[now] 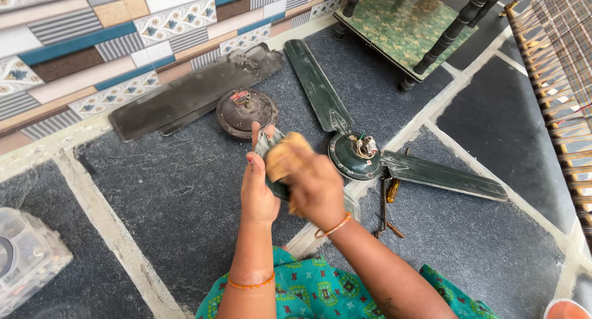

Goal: The person attaches fan blades to the motor housing using a screwdriver, then wipes one blade with a cloth. The person handles the fan blades, motor housing, and tools on the floor.

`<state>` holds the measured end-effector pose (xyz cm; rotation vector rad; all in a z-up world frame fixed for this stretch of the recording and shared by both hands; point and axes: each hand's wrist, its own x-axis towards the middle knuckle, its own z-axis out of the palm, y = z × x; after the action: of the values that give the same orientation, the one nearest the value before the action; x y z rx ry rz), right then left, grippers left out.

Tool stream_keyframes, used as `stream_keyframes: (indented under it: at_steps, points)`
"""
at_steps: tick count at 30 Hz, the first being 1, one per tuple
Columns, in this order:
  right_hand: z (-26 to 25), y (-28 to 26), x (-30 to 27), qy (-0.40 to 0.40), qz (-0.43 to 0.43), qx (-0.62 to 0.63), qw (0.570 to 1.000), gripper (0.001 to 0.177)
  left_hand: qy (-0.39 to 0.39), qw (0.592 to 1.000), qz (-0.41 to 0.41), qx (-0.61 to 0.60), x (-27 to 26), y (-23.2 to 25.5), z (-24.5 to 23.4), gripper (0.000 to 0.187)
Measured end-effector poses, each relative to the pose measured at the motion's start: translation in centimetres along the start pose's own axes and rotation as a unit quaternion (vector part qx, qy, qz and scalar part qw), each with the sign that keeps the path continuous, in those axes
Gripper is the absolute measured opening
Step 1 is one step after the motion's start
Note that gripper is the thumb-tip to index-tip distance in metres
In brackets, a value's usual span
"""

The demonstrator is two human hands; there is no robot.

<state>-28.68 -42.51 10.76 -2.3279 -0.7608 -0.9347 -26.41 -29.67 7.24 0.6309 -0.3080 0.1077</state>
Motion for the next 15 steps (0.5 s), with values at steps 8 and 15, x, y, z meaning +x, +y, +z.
stream_keyframes:
  at_steps: [8,15]
  points:
    - [0.7,-2.9,4.1,0.085,0.05,0.061,0.993,0.042,-0.032,0.998,0.017,0.056,-0.4,0.4,-0.3,0.084]
    - [1.1,-1.1,4.5,0.084,0.02,0.054,0.995,0.039,-0.06,0.992,0.041,0.102,-0.7,0.2,-0.5,0.086]
